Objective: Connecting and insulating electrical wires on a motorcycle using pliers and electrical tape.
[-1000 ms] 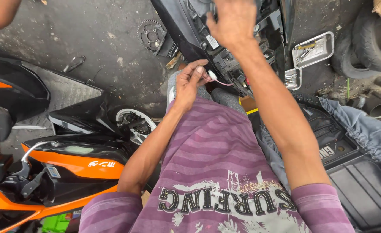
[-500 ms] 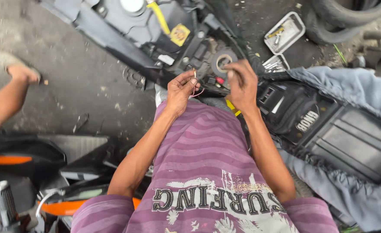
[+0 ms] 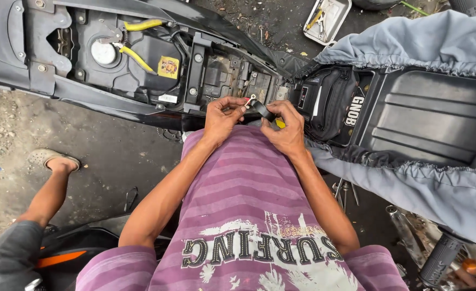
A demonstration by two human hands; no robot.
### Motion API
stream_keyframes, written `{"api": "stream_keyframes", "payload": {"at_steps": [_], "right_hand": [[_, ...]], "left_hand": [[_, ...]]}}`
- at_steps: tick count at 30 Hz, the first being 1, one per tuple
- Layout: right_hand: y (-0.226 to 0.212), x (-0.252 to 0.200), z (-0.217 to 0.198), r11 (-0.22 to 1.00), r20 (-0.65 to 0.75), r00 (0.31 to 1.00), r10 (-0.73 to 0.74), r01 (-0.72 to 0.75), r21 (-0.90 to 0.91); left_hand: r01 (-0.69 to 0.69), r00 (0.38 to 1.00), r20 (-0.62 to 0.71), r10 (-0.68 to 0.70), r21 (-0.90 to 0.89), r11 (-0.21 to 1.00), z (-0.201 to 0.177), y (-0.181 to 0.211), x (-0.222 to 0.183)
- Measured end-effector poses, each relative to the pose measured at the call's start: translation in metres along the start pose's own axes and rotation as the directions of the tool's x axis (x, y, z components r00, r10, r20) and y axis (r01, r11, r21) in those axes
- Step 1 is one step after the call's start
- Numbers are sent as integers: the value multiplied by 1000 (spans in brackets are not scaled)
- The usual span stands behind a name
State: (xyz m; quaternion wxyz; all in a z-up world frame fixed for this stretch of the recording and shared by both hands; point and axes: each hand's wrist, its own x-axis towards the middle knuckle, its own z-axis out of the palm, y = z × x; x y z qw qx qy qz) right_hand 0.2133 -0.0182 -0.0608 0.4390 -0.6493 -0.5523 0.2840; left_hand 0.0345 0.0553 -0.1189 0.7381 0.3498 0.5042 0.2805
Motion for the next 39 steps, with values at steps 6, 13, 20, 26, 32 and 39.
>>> {"api": "stream_keyframes", "payload": {"at_steps": [6, 13, 20, 26, 32, 39], "right_hand": [[-3, 4, 9, 995, 31, 995, -92, 92, -22], [2, 7, 11, 988, 77, 987, -142, 145, -45], [2, 5, 14, 994, 222, 970, 101, -105, 10], [-6, 32, 23, 935, 467, 837, 286, -350, 56], [-16, 41, 18, 813, 431, 897, 98, -322, 485], [6, 13, 3, 982, 366, 922, 128, -170, 85]], "left_hand": [[38, 997, -61, -37, 16, 999, -1, 13, -10], [38, 996, -84, -39, -14, 999, 6, 22, -12], [-1, 1000, -2, 1, 56, 998, 5, 11, -4], [-40, 992, 121, 18, 182, 983, -4, 11, -8], [39, 999, -1, -39, 133, 990, -19, -28, 12], [125, 992, -23, -123, 75, 989, -9, 8, -7]]}}
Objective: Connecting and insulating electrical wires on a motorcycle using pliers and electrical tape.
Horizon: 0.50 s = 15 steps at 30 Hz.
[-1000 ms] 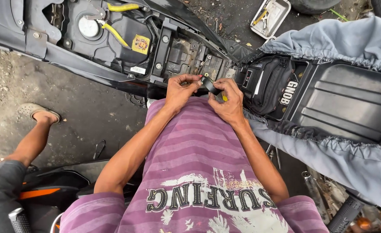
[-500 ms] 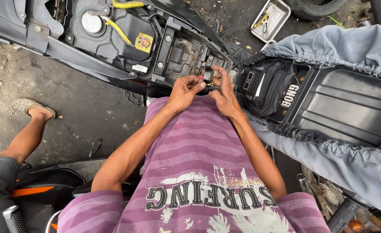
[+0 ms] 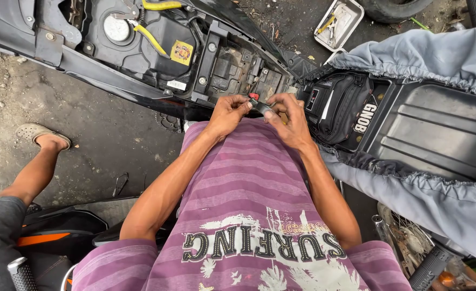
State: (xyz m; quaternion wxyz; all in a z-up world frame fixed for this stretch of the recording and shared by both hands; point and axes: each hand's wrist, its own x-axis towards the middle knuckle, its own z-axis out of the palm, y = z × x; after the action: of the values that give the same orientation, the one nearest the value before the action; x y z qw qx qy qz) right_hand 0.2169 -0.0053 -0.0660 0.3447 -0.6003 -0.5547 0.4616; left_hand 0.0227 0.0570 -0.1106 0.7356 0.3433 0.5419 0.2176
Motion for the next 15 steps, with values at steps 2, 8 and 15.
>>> {"api": "stream_keyframes", "payload": {"at_steps": [2, 8, 15], "right_hand": [[1, -1, 1, 961, -16, 1000, 9, -13, -277], [10, 6, 22, 909, -147, 981, 128, -175, -378], [18, 14, 38, 984, -234, 960, 154, -169, -48]], "left_hand": [[27, 999, 27, -27, -10, 1000, 2, -3, -2], [34, 999, -12, -37, -190, 981, 3, 15, -12], [-291, 954, 78, 290, -7, 957, 1, 19, -16]]}}
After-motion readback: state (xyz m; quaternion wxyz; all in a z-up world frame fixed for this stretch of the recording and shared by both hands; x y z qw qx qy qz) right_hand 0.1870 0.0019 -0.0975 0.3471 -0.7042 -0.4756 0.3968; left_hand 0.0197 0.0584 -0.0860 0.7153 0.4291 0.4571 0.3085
